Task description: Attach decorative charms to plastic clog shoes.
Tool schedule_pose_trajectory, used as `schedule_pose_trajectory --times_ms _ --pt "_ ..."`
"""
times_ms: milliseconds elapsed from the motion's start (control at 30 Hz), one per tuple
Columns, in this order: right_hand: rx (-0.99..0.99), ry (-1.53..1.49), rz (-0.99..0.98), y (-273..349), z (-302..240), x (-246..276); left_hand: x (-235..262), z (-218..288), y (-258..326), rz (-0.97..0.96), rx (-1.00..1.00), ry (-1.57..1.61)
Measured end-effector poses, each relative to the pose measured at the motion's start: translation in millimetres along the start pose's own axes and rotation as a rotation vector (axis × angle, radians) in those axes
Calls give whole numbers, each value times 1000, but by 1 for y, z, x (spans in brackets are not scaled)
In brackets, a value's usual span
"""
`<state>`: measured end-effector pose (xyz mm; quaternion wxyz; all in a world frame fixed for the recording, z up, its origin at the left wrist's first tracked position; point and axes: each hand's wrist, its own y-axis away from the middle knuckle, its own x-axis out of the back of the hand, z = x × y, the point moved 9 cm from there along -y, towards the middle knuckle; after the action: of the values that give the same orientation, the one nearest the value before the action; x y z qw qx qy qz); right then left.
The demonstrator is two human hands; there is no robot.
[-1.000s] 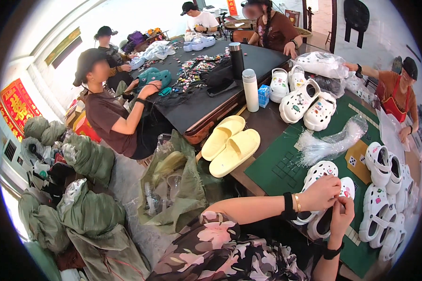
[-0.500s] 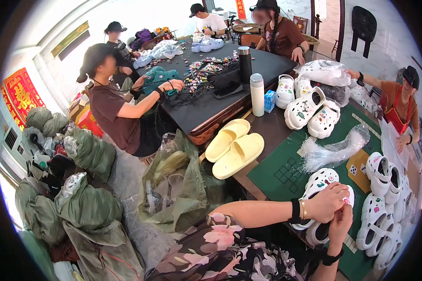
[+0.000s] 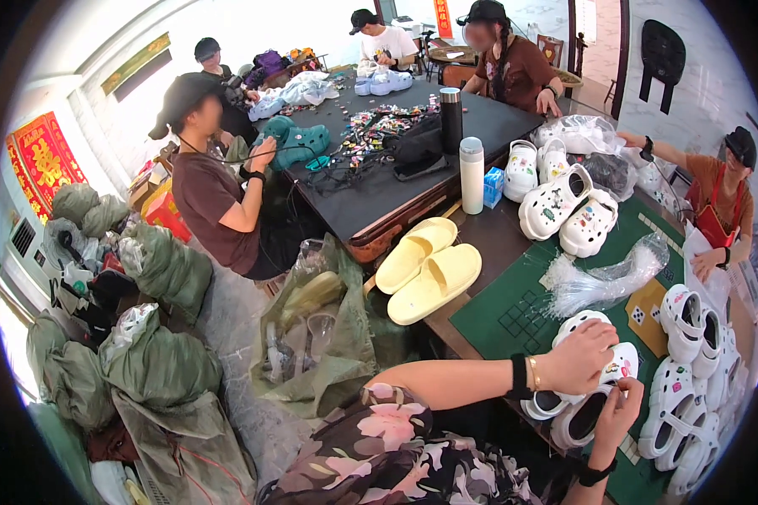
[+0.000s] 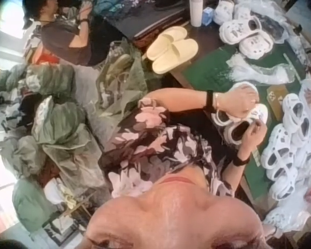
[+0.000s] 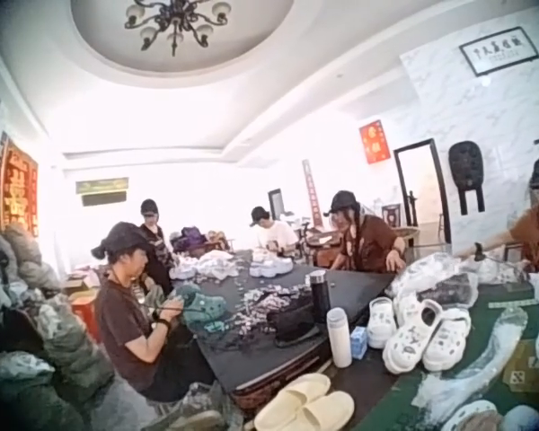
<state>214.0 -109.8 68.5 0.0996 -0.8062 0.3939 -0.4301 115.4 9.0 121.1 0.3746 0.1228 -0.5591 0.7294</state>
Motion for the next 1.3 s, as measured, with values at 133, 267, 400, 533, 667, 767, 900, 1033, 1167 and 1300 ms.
schedule_pose_trajectory --times_ms 133,267,400,533,667,767,900,1033,1167,1300 --pt "39 -6 207 11 -4 26 27 -37 20 23 151 -85" --pt "121 63 272 31 1 36 72 -93 70 82 411 -350" --pt "76 -79 135 50 12 30 116 -150 131 120 669 -631" --pt "74 -37 -80 54 -19 -19 124 -193 197 67 789 -833" --pt "90 103 -185 52 -30 -39 113 -200 209 46 792 -824" --pt "36 53 -148 48 -37 -41 122 -197 225 84 860 -854" --pt "80 101 -140 51 -36 -36 114 -190 209 127 784 -839" --pt "50 116 -179 48 -37 -37 118 -188 207 109 773 -901" --pt "66 98 -165 49 -38 -39 119 -189 210 139 796 -872" --pt "59 86 -165 49 -36 -38 119 -188 210 146 794 -868"
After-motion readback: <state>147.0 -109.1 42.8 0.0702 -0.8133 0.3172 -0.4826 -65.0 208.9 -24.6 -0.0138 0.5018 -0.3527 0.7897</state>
